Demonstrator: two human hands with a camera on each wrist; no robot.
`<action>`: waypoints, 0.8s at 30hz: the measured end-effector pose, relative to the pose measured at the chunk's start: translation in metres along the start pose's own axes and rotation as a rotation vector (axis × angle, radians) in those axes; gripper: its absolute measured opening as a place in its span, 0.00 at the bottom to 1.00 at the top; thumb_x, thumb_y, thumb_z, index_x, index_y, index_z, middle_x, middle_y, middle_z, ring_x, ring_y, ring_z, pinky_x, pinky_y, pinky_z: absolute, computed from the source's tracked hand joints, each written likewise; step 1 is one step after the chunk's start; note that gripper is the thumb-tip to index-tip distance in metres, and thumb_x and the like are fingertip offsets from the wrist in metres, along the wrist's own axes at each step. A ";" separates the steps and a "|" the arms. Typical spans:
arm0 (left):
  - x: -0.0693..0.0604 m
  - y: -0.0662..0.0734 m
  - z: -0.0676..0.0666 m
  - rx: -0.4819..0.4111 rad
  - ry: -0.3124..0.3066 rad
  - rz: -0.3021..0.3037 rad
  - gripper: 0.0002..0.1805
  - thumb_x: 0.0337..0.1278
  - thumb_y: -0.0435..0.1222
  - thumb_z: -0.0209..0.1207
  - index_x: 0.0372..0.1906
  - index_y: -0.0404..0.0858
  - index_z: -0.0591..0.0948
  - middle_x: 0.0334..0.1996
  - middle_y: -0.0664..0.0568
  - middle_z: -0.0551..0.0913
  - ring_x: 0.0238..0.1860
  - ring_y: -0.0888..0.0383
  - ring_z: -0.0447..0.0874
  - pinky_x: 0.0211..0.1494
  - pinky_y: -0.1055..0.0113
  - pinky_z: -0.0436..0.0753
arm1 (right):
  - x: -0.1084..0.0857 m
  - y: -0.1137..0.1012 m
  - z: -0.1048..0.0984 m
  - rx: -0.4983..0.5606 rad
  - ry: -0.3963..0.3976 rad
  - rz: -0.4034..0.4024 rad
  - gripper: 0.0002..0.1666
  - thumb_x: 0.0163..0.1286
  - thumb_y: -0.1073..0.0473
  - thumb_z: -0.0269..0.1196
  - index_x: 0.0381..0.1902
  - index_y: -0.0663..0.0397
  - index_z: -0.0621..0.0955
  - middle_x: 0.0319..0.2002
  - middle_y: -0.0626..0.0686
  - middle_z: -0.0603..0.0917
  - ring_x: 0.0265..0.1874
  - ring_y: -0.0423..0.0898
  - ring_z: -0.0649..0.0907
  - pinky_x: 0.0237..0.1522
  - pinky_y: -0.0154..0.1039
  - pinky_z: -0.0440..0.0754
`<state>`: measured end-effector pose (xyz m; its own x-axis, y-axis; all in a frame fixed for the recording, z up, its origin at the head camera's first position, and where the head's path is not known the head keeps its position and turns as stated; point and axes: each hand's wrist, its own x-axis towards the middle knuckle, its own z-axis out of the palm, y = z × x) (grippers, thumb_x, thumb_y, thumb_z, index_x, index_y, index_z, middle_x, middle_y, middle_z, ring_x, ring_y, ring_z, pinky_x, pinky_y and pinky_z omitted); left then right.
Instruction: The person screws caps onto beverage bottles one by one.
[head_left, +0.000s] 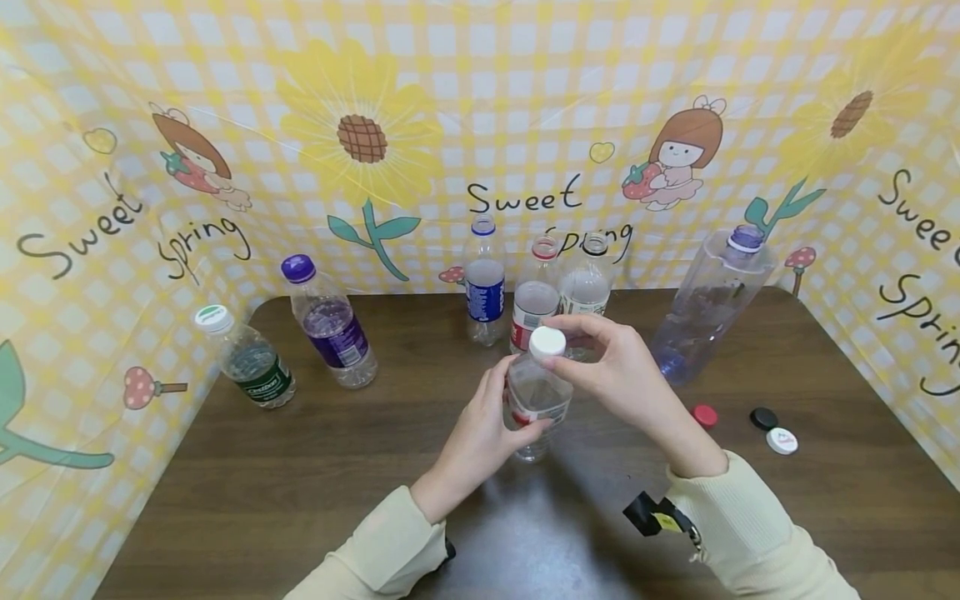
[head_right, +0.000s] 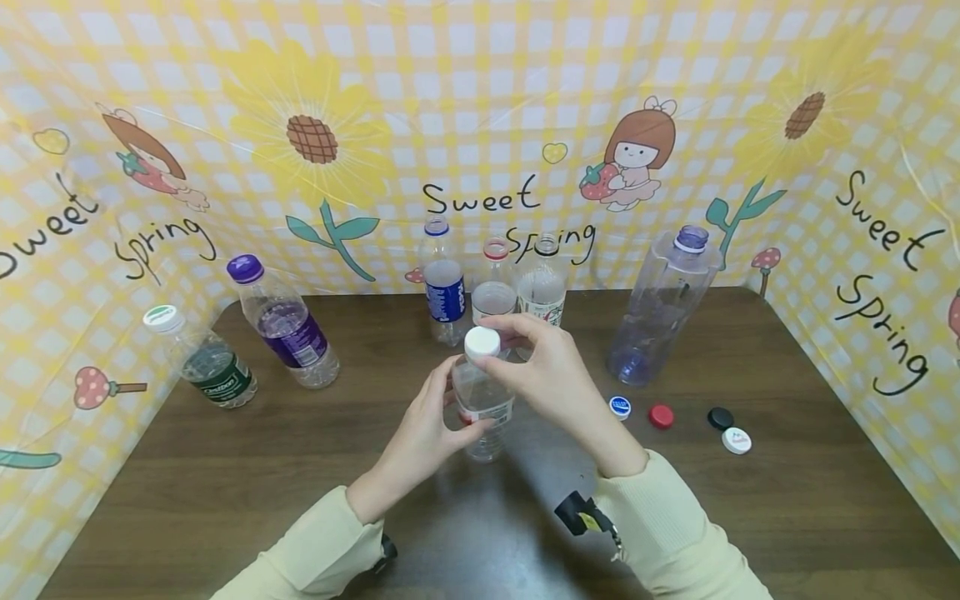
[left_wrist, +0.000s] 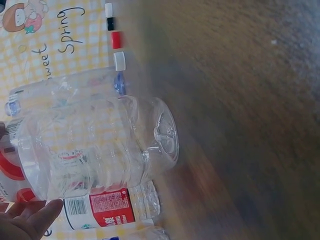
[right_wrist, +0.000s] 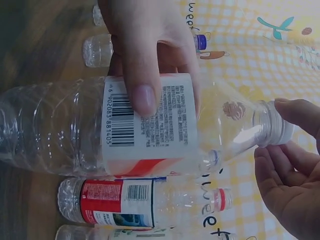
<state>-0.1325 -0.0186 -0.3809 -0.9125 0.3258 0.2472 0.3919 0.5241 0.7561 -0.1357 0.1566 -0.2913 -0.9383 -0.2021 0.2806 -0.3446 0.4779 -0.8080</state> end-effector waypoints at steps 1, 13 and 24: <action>0.000 0.001 0.001 -0.004 -0.001 0.000 0.45 0.47 0.39 0.70 0.68 0.38 0.57 0.58 0.42 0.71 0.55 0.49 0.77 0.55 0.57 0.82 | 0.000 0.000 0.000 -0.004 0.006 0.004 0.21 0.58 0.66 0.68 0.51 0.61 0.81 0.46 0.59 0.85 0.44 0.50 0.84 0.46 0.39 0.83; 0.000 0.000 0.000 -0.024 0.016 0.013 0.45 0.46 0.37 0.71 0.67 0.36 0.58 0.59 0.41 0.70 0.55 0.48 0.76 0.55 0.54 0.82 | 0.000 0.001 0.004 0.016 0.005 0.015 0.22 0.59 0.67 0.67 0.53 0.64 0.79 0.49 0.61 0.83 0.47 0.54 0.83 0.52 0.51 0.82; 0.002 -0.001 -0.002 -0.035 -0.011 0.029 0.45 0.47 0.37 0.71 0.67 0.35 0.57 0.60 0.40 0.70 0.55 0.48 0.76 0.56 0.52 0.81 | 0.000 0.003 0.005 0.048 0.010 0.037 0.23 0.59 0.66 0.67 0.54 0.64 0.78 0.50 0.62 0.83 0.48 0.55 0.83 0.52 0.50 0.82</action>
<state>-0.1346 -0.0202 -0.3802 -0.8993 0.3491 0.2632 0.4140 0.4860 0.7697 -0.1362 0.1539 -0.2959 -0.9506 -0.1762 0.2555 -0.3084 0.4435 -0.8415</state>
